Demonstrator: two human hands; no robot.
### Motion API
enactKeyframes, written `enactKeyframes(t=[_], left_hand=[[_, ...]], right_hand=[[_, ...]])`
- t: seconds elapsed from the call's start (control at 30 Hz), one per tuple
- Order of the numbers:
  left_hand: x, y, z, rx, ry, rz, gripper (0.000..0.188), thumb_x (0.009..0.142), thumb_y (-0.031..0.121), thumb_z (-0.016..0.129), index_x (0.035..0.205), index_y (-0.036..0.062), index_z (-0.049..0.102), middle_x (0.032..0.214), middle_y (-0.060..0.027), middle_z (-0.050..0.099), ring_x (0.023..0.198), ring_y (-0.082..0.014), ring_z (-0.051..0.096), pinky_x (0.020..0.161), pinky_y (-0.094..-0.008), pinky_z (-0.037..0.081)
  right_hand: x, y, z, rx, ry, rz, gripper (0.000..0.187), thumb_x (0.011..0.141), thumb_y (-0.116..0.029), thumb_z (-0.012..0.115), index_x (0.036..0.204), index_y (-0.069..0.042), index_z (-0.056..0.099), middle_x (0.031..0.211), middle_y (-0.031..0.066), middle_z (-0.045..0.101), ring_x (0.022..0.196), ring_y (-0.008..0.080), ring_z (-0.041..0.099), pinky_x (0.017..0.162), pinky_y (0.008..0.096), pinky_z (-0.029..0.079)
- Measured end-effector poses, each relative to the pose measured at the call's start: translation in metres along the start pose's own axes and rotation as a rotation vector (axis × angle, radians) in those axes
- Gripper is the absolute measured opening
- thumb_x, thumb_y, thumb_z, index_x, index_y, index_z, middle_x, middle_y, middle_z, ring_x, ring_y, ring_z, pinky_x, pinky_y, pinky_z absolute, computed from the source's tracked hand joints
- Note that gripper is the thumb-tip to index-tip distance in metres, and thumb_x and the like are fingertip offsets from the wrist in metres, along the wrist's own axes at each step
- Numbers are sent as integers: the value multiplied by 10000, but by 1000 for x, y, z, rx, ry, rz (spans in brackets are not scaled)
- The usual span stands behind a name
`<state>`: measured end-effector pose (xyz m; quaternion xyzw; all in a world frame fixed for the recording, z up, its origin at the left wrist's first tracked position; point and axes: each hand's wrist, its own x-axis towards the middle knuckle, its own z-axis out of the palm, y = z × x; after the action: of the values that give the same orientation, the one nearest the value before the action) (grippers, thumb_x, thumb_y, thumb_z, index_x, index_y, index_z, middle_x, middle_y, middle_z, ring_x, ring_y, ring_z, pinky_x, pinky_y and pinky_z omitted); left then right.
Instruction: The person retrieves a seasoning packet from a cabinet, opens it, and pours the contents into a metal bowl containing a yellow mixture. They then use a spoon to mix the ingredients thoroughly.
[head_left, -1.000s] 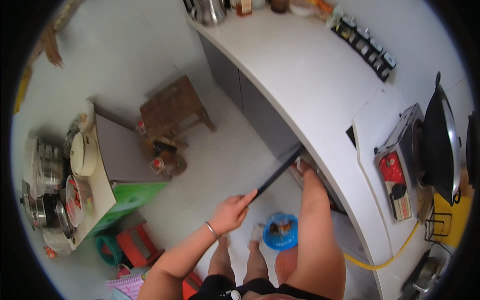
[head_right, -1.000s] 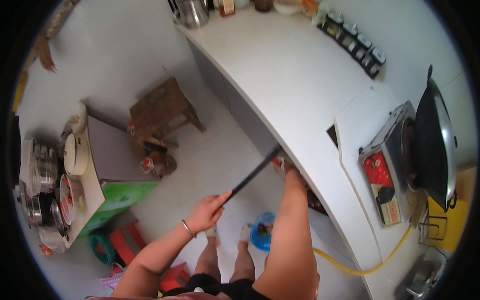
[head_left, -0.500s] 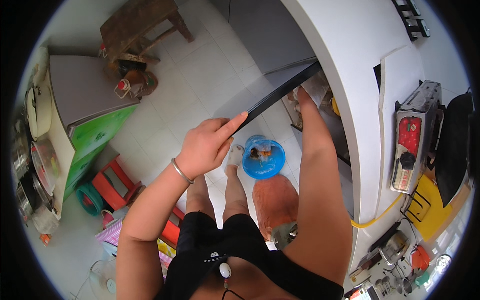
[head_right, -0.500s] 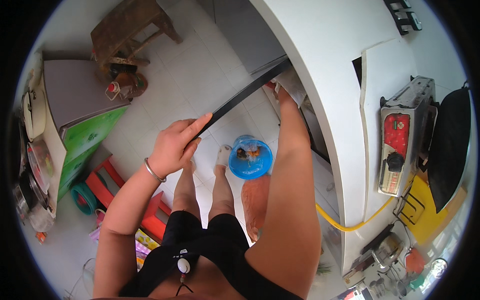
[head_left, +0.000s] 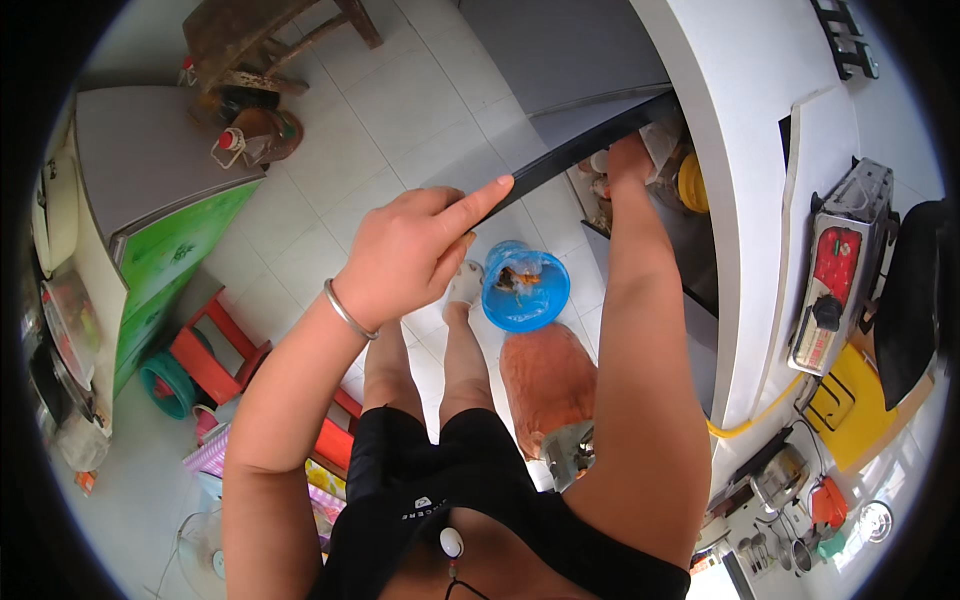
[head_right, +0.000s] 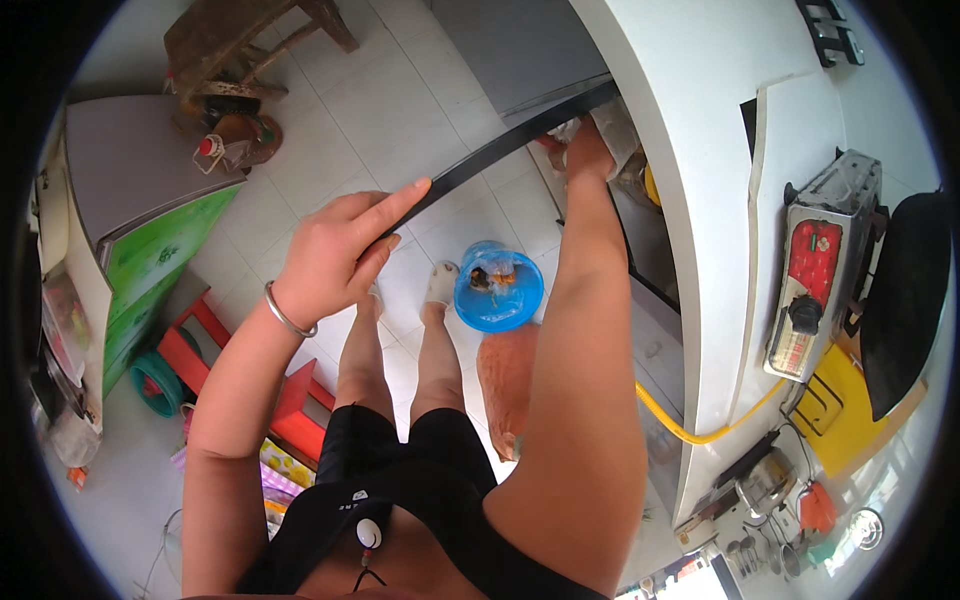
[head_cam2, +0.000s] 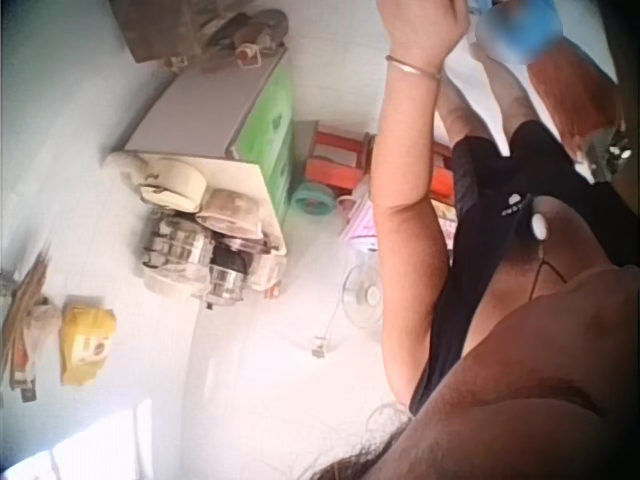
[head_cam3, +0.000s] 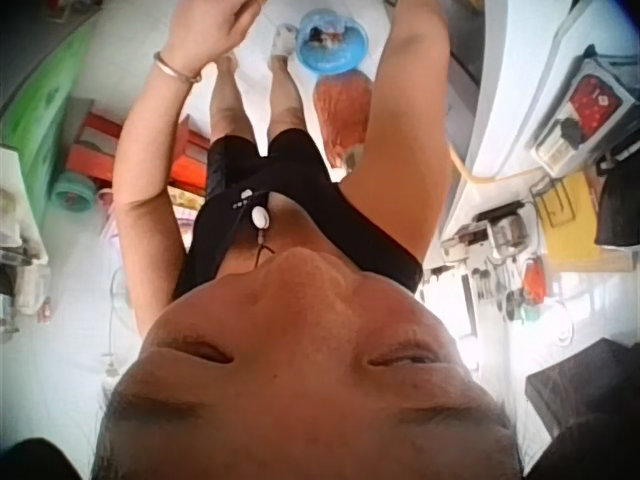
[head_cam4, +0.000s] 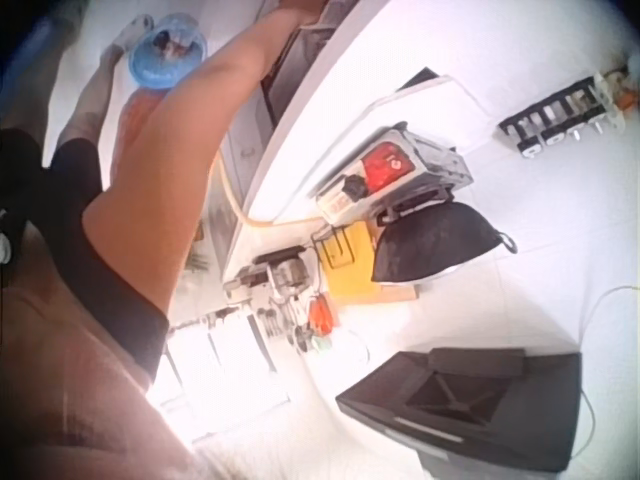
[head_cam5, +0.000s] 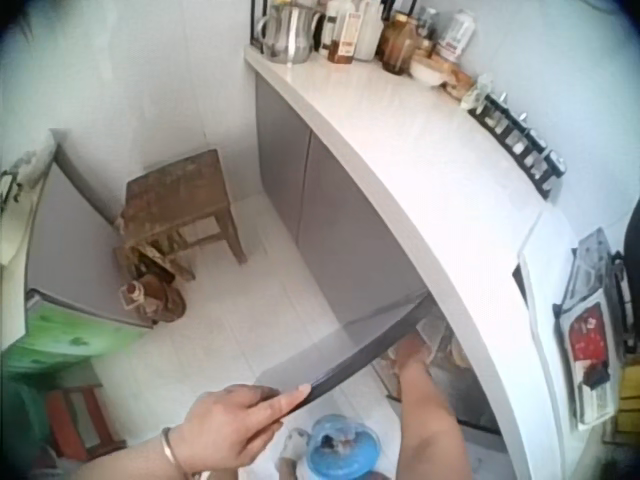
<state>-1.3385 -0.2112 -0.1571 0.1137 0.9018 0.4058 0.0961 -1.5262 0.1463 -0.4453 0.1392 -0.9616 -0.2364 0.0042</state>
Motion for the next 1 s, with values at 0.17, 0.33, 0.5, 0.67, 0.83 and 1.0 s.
enactKeyframes(t=[0.17,0.33,0.5,0.67,0.83,1.0], left_hand=[[3,-13,-9,30,-5,20,599,757,21,572,1316,215,478,832,-96,593,710,-261,559,632,-334,470],[10,-26,-22,78,8,75,587,760,30,575,1306,226,487,817,-87,598,702,-255,561,616,-338,468],[14,-35,-28,181,45,143,577,760,37,579,1296,233,495,818,-75,609,722,-243,574,605,-332,470],[13,-34,-29,346,200,220,485,746,85,622,1217,167,543,770,-66,566,708,-242,560,614,-357,460],[2,-28,-23,366,318,141,442,708,89,657,1139,61,562,830,-86,580,750,-258,566,665,-376,457],[-2,-20,-20,349,495,227,429,669,51,650,1092,44,576,984,-131,609,851,-282,589,710,-362,469]], right_hand=[[-1,-11,-51,-62,55,98,313,856,-174,488,1140,-79,582,1182,109,574,1060,223,574,812,364,492],[-11,2,-96,397,27,358,204,825,-157,528,1013,-101,585,1048,140,623,910,302,622,708,413,516],[-20,26,-113,486,279,335,162,846,-157,512,962,-92,606,931,125,638,838,318,611,667,423,509],[-36,26,-138,550,512,232,164,846,-156,540,951,-72,634,879,119,646,798,300,622,658,384,508],[-70,25,-169,771,582,337,132,833,-135,600,895,-31,651,838,112,651,714,246,622,628,330,500],[-109,22,-197,1119,470,618,106,819,-82,637,884,1,648,760,46,620,589,112,518,569,239,449]])
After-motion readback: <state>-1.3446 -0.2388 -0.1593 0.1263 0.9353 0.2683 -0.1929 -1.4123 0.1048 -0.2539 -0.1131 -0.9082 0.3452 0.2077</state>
